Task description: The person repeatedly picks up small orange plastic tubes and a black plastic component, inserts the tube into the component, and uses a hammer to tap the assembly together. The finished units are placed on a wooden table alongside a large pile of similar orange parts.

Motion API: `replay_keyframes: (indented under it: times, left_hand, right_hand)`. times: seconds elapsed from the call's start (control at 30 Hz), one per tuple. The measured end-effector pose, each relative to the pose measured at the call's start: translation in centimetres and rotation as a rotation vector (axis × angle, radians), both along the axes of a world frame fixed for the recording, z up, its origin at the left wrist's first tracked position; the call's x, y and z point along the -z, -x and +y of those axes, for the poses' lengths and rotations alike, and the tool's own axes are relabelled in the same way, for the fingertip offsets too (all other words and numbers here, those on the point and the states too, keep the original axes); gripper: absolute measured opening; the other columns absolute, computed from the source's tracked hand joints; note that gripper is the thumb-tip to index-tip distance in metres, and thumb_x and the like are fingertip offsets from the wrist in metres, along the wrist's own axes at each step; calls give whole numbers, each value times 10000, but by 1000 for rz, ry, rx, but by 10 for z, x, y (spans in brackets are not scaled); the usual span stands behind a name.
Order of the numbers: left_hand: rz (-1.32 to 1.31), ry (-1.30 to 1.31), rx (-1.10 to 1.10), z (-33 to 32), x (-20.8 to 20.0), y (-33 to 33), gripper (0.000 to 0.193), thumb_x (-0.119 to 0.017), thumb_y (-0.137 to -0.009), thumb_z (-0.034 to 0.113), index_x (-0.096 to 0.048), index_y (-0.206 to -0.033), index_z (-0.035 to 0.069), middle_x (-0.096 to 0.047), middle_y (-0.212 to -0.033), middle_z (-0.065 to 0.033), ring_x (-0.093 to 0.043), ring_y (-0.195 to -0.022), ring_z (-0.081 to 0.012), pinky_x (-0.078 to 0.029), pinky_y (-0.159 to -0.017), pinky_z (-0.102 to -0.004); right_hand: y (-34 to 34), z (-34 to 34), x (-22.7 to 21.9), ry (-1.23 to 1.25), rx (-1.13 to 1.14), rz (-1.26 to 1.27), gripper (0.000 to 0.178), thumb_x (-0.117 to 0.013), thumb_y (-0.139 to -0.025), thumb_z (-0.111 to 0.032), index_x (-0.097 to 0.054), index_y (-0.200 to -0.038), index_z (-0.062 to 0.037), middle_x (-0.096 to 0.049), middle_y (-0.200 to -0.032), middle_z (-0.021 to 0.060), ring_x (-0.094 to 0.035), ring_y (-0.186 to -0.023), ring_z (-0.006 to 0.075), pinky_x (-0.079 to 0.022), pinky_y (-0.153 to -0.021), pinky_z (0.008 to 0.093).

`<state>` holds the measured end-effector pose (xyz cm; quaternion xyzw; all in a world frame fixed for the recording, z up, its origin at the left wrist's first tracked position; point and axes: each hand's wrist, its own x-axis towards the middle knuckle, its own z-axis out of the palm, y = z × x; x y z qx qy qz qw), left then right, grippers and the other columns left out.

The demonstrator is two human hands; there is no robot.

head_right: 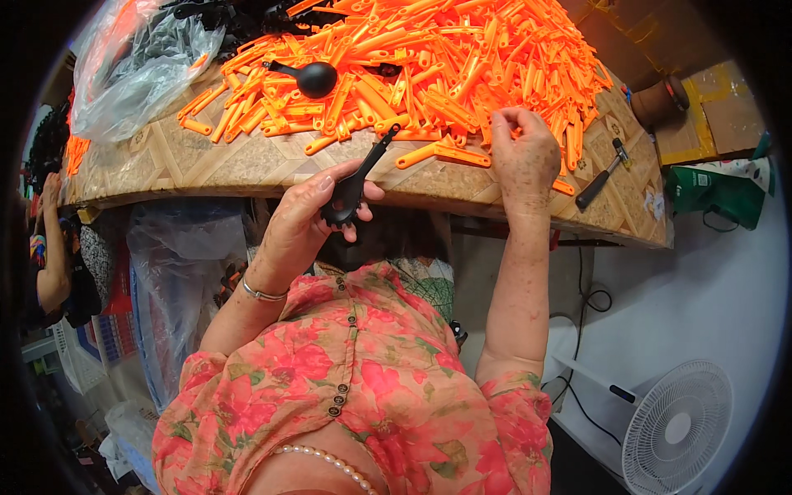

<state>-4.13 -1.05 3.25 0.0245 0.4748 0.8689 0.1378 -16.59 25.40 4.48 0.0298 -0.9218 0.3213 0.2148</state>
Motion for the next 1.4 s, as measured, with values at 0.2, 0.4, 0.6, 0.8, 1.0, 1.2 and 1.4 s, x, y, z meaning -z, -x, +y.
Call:
replay_keyframes:
  times: [0.2,0.4,0.6,0.8,1.0,1.2,1.4]
  left_hand:
    - [-30,-39,-4,6,-1,0,536,-447,-1041,317,-420,-1422,-59,-641,-1169,-190,-665,-935,-181,-568,-688,-260]
    - [-106,-74,76,15,-3,-4,477,-401,-1062,276,-455,-1392,-64,-663,-1127,-186,-682,-879,-191,-579,-678,-263]
    - [-121,-43,124,21,0,-11,487,-423,-1057,329,-524,-1351,-46,-688,-1064,-115,-669,-840,-147,-563,-700,-258]
    - [49,344,0,31,1,-15,367,-476,-1046,241,-603,-1324,39,-679,-994,-33,-601,-851,-83,-488,-782,-213]
    - [927,1043,-226,40,-13,-14,339,-670,-834,32,-682,-1168,81,-630,-922,-97,-606,-870,-292,-470,-780,-368]
    - [1041,1011,-243,41,-15,-5,416,-726,-776,14,-662,-1184,58,-642,-970,-120,-617,-918,-294,-477,-824,-372]
    - [775,944,-719,57,-1,-12,550,-807,-789,108,-549,-1266,16,-599,-1158,-88,-600,-1006,-182,-516,-837,-327]
  right_hand:
    - [-20,7,-10,941,-265,-283,191,-651,-962,-159,-643,-1106,-34,-668,-899,37,-615,-665,98,-490,-586,188]
    - [-70,-29,13,665,-620,186,144,-745,-873,-82,-696,-1007,-63,-650,-963,48,-599,-792,124,-488,-725,246]
    - [-108,-36,13,763,-692,-17,140,-723,-876,-17,-677,-1006,-44,-698,-911,77,-638,-738,105,-486,-645,213]
    - [-122,-21,17,1044,-482,10,151,-607,-969,-58,-549,-1107,-44,-723,-974,176,-692,-688,159,-521,-588,233]
    - [-124,-17,13,889,-427,49,132,-574,-989,-74,-532,-1108,-36,-700,-1067,168,-695,-826,161,-537,-643,238]
    - [-144,-31,29,997,-421,23,98,-581,-983,-45,-559,-1074,-17,-668,-994,102,-682,-742,139,-582,-622,246]
    - [-139,-35,26,1047,-295,224,125,-586,-973,-25,-517,-1072,6,-643,-1079,165,-721,-843,264,-628,-712,331]
